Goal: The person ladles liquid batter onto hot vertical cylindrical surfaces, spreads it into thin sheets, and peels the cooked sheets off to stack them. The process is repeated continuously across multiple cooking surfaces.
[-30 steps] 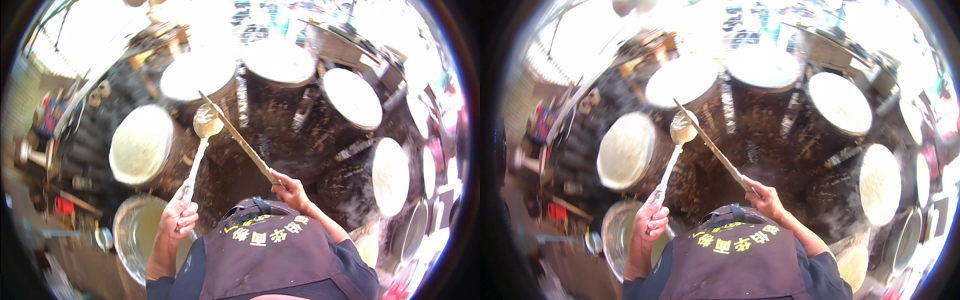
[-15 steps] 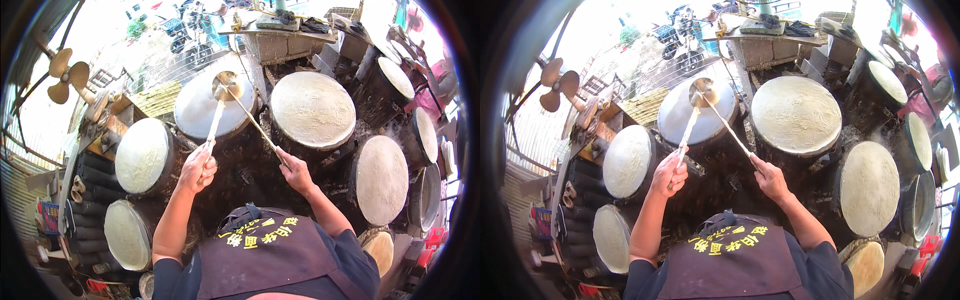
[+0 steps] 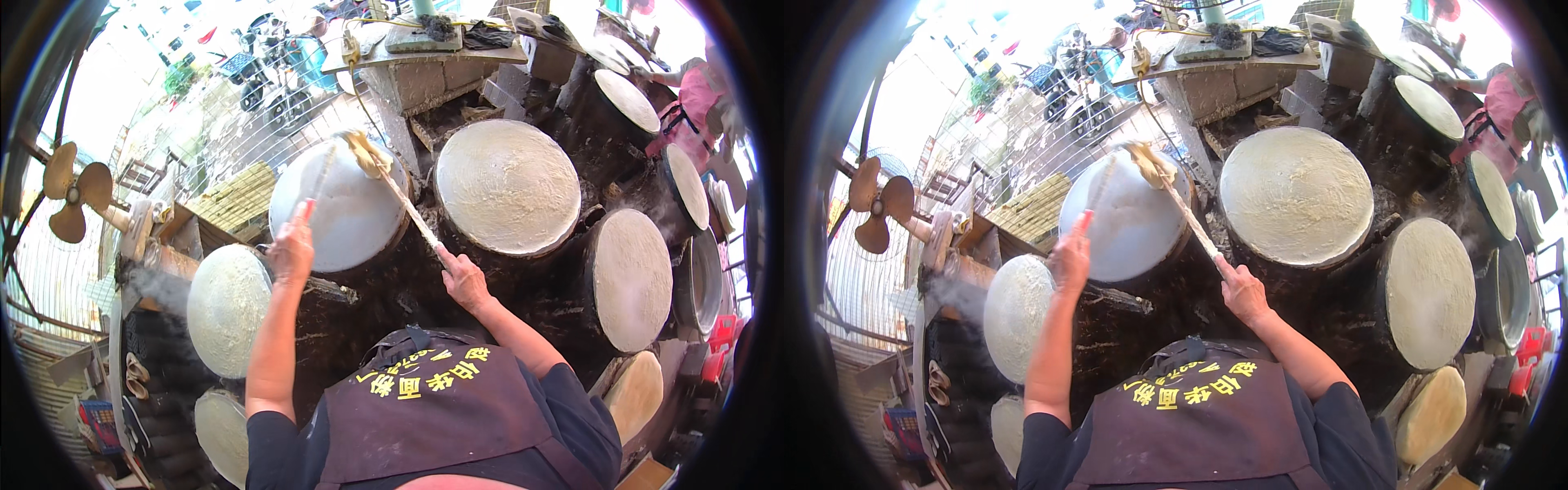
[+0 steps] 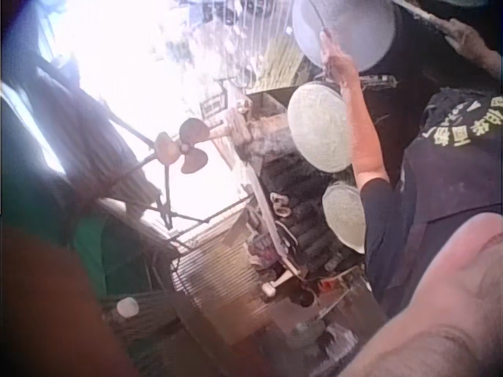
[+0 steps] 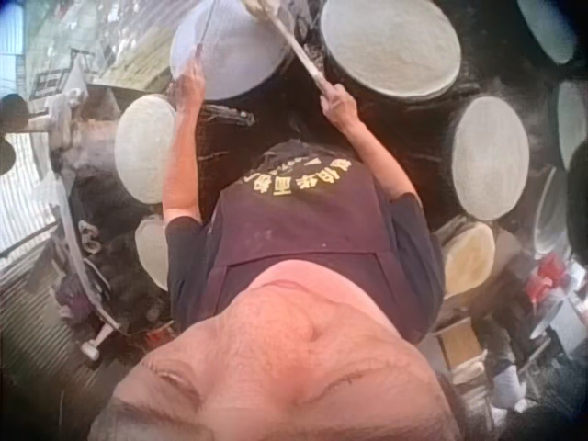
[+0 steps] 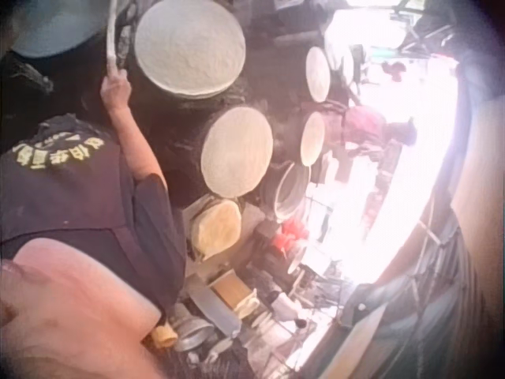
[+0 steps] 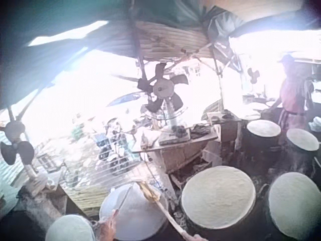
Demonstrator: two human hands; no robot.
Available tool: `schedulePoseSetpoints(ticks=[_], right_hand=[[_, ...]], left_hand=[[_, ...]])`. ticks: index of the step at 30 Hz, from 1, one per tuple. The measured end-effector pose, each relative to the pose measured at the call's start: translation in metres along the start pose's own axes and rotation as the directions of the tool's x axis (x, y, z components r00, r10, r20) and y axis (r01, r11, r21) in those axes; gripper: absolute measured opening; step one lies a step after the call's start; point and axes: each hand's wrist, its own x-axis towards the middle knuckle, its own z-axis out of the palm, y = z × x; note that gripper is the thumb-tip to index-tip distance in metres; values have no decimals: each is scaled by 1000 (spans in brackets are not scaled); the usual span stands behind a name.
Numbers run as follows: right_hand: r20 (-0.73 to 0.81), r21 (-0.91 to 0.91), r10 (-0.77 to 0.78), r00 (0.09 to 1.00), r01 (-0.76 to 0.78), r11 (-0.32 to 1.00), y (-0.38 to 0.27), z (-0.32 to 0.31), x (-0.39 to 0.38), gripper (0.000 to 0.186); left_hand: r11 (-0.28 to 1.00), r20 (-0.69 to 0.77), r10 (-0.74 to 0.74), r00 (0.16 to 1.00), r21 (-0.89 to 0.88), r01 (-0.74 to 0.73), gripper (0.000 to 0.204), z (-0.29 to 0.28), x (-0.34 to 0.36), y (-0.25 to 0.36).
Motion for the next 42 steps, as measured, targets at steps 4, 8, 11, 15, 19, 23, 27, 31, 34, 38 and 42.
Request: schedulePoseSetpoints(ticks=[4, 8, 11, 15, 19, 23, 27, 31, 34, 38, 42], right_hand=[[-58, -45, 59, 997, -62, 997, -19, 29, 14, 58], [-95, 69, 65, 993, -58, 996, -23, 42, 11, 55], [-150, 306, 68, 986, -19, 952, -39, 27, 8, 54], [-87, 471, 228, 970, -162, 867, -52, 40, 19, 55], [-56, 500, 189, 980, -137, 855, -77, 69, 61, 55], [-40, 509, 202, 979, -154, 847, -67, 57, 76, 58], [-116, 408, 215, 970, -151, 901, -76, 64, 92, 55], [-78, 309, 136, 988, -106, 945, -89, 108, 123, 53], [-26, 393, 178, 984, -153, 907, -92, 82, 132, 52], [-275, 316, 118, 954, -26, 948, -62, 82, 144, 52], [-57, 260, 135, 989, -115, 959, -97, 101, 157, 52]], left_hand=[[919, -134, -210, 968, -365, 149, 51, -41, 27, -33], [380, 217, -232, 948, -877, 294, 48, -96, -1, -21], [46, 438, -131, 890, -894, 446, 50, -105, -58, -48], [-310, 542, 53, 839, -789, 530, 43, -130, -127, -63], [-648, 520, 177, 836, -577, 496, 46, -148, -168, -73], [-792, 515, 45, 856, -504, 344, 53, -177, -205, -73], [-805, 452, 24, 892, -520, 285, 55, -188, -230, -84], [-827, 390, 68, 918, -493, 271, 52, -190, -238, -93], [-744, 369, 110, 923, -585, 323, 48, -201, -246, -99], [-746, 401, 92, 912, -579, 330, 52, -203, -256, -102], [-743, 411, 155, 898, -551, 380, 48, -198, -256, -104]])
